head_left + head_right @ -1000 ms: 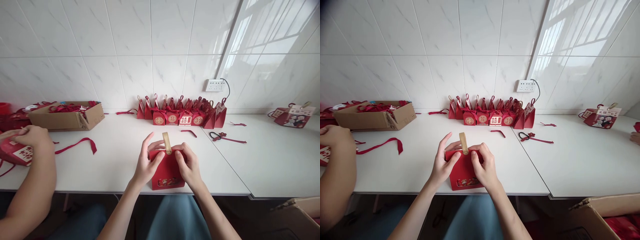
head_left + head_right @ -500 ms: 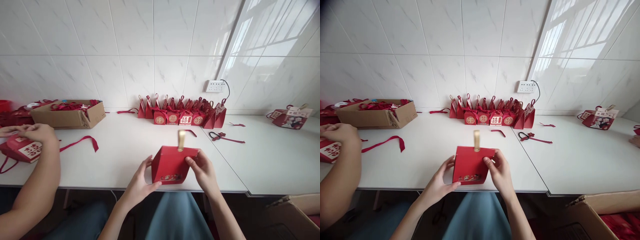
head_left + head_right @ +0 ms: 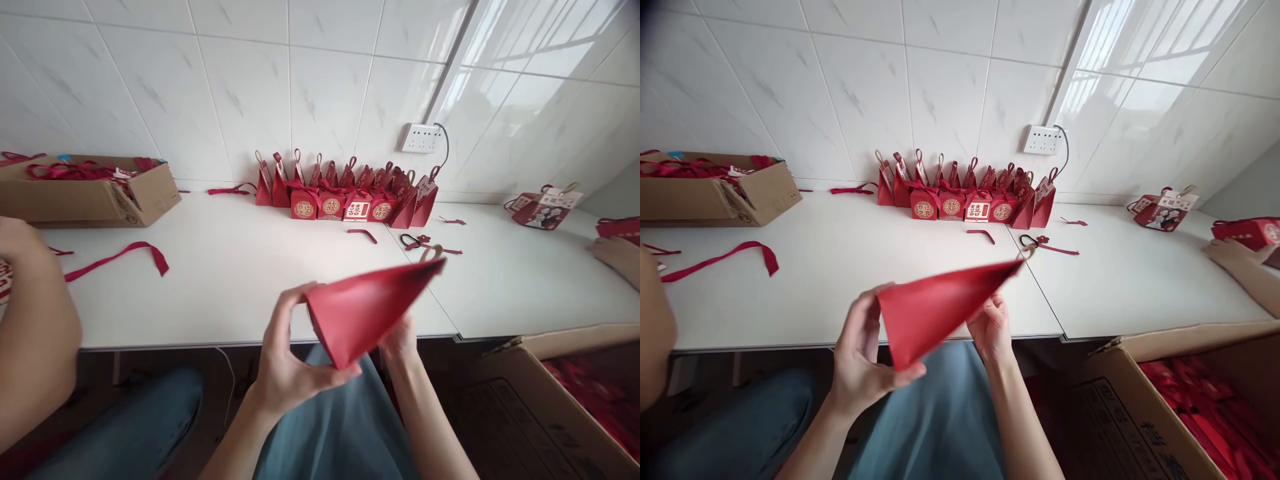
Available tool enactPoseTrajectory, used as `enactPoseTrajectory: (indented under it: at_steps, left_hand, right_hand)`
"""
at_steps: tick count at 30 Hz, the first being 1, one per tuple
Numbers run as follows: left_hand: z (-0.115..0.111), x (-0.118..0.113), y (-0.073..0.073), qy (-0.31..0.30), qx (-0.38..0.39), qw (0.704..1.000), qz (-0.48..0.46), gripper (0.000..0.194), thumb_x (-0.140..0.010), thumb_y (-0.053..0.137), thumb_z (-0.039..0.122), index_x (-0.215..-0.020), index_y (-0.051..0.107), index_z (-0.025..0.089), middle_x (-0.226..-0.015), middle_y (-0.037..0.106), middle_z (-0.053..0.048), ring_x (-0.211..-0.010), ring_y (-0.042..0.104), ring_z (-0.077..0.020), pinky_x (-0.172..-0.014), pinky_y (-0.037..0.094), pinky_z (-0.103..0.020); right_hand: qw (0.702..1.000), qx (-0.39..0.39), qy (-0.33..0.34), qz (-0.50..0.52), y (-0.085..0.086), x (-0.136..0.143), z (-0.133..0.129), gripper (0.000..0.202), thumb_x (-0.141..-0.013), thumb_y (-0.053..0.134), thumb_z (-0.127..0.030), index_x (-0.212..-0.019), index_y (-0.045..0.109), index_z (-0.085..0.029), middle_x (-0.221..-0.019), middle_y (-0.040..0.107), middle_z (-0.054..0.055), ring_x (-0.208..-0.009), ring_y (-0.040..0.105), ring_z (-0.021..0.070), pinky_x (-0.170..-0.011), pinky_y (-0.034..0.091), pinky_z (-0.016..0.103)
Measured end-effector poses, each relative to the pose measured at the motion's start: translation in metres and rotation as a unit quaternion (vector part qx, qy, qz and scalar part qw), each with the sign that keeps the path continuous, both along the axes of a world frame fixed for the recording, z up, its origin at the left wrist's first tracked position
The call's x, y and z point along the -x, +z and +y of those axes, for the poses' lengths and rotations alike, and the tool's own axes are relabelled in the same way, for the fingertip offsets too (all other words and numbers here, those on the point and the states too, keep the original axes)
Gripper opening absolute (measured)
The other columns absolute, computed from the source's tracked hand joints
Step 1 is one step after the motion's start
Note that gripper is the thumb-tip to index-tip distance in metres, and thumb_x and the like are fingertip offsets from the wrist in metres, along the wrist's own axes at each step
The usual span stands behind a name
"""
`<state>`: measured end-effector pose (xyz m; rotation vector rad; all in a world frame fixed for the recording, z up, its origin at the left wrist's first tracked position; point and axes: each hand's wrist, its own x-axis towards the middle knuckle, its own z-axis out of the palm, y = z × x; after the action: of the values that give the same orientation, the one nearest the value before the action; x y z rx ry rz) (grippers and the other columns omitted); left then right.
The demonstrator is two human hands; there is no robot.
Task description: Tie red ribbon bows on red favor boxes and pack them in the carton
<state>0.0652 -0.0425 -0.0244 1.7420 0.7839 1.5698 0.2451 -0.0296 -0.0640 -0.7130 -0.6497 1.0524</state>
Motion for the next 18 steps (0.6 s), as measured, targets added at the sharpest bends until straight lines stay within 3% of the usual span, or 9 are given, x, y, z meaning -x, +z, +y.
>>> enactPoseTrajectory:
  at_steps: [2, 3, 6, 9, 13, 15, 18]
  left_hand:
    - [0.009, 0.004, 0.001, -0.009, 0.134, 0.989, -0.06, 0.064, -0.07, 0.066, 0.059, -0.122, 0.046, 0.027, -0.104, 0.062, -0.006, -0.088, 0.065, -0.0217, -0.072, 0.055, -0.032]
    - [0.014, 0.007, 0.002, -0.042, 0.21, 0.974, -0.071, 0.059, -0.076, 0.055, 0.064, -0.121, 0.048, 0.026, -0.094, 0.065, -0.005, -0.076, 0.066, -0.0201, -0.061, 0.055, -0.03]
    - [0.027, 0.013, 0.0, -0.182, 0.372, 0.909, -0.052, 0.06, -0.083, 0.032, 0.069, -0.109, 0.059, 0.022, -0.073, 0.066, -0.006, -0.055, 0.063, -0.0192, -0.041, 0.048, -0.028]
    - [0.03, 0.013, -0.003, -0.238, 0.42, 0.873, -0.073, 0.062, -0.081, 0.036, 0.071, -0.105, 0.064, 0.021, -0.075, 0.068, -0.008, -0.055, 0.064, -0.0193, -0.039, 0.05, -0.027]
    - [0.027, 0.009, -0.003, -0.234, 0.463, 0.85, -0.092, 0.064, -0.08, 0.041, 0.071, -0.107, 0.064, 0.017, -0.072, 0.066, -0.006, -0.053, 0.062, -0.0144, -0.039, 0.051, -0.021]
    - [0.024, 0.008, 0.0, -0.235, 0.454, 0.854, -0.096, 0.061, -0.08, 0.047, 0.066, -0.113, 0.061, 0.017, -0.075, 0.066, -0.005, -0.053, 0.061, -0.0125, -0.037, 0.051, -0.018]
    - [0.014, 0.007, 0.01, -0.241, 0.407, 0.878, -0.076, 0.054, -0.08, 0.06, 0.049, -0.123, 0.055, 0.018, -0.092, 0.069, -0.007, -0.063, 0.066, -0.0148, -0.037, 0.051, -0.016]
  right_hand:
    - [0.999, 0.013, 0.011, -0.029, 0.01, -0.002, -0.007, 0.021, -0.062, 0.074, -0.04, -0.076, 0.068, -0.024, -0.073, 0.072, 0.0, -0.063, 0.068, 0.0188, -0.054, 0.057, 0.029]
    - [0.998, 0.026, 0.032, -0.047, 0.016, -0.002, -0.012, 0.02, -0.065, 0.071, -0.041, -0.067, 0.067, -0.022, -0.062, 0.069, 0.001, -0.052, 0.065, 0.0179, -0.044, 0.053, 0.027]
    - [0.99, 0.08, 0.078, -0.081, 0.034, -0.001, -0.025, 0.047, -0.075, 0.06, -0.045, -0.038, 0.047, -0.02, -0.03, 0.048, 0.0, -0.023, 0.045, 0.0119, -0.025, 0.036, 0.022]
    - [0.988, 0.127, 0.055, -0.07, 0.048, 0.003, -0.032, 0.056, -0.072, 0.06, -0.05, -0.032, 0.034, -0.022, -0.023, 0.037, -0.002, -0.016, 0.034, 0.008, -0.02, 0.027, 0.02]
    - [0.987, 0.158, 0.015, 0.016, 0.055, 0.004, -0.029, 0.052, -0.065, 0.068, -0.048, -0.036, 0.035, -0.02, -0.026, 0.034, -0.008, -0.017, 0.03, 0.0035, -0.017, 0.024, 0.013]
    - [0.979, 0.168, 0.008, 0.117, 0.052, 0.0, -0.024, 0.042, -0.064, 0.072, -0.038, -0.043, 0.04, -0.019, -0.029, 0.035, -0.011, -0.019, 0.03, 0.0006, -0.018, 0.023, 0.008]
    - [0.956, 0.178, 0.074, 0.223, 0.041, -0.009, -0.016, 0.028, -0.065, 0.07, -0.02, -0.052, 0.046, -0.018, -0.034, 0.038, -0.013, -0.025, 0.033, -0.0017, -0.023, 0.029, 0.002]
